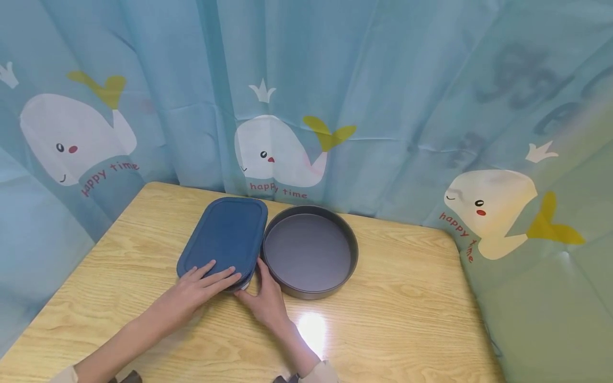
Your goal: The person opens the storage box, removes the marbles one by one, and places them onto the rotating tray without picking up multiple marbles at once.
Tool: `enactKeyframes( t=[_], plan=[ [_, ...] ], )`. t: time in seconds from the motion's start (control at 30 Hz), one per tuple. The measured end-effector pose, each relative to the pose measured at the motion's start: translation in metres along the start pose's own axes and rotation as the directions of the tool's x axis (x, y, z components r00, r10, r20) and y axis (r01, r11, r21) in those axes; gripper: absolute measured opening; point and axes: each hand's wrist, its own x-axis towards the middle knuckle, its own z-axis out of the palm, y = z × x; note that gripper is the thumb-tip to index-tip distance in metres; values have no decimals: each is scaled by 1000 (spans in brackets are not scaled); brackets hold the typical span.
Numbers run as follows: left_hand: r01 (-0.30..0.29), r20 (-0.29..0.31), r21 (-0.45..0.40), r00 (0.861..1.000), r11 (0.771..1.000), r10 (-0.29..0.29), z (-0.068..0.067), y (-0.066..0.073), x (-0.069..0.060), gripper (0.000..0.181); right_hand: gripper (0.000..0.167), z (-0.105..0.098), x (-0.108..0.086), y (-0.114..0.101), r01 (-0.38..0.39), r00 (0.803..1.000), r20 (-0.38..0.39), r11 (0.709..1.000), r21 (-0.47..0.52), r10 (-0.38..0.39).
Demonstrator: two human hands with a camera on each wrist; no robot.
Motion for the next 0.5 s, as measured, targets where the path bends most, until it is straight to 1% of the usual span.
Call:
enactKeyframes(
  t=[0.07,0.17,0.23,0.33,0.4,0.5],
  plan=[
    [7,-35,-49,999,999,-8,-3,-3,-1,84,89,0,0,1,1,1000,1,1000,7,-1],
    [-12,-124,-129,992,992,-4,-9,-8,0,84,88,0,1,2,17,1000,-11,1000,8,-17],
    [-34,-186,-159,983,987,4,-13,-12,0,80,87,0,1,2,30,999,-20,1000,9,-30],
    [-61,-267,-191,964,980,8,-19,-16,0,72,86,1,1,2,54,998,-35,998,19,-54],
    [-59,-297,-207,955,976,-5,-24,-18,-1,71,86,1,2,1,63,997,-40,998,28,-62],
    [-40,-315,-240,948,970,-39,-31,-21,-1,72,86,2,2,1,63,997,-42,997,33,-62]
  ],
)
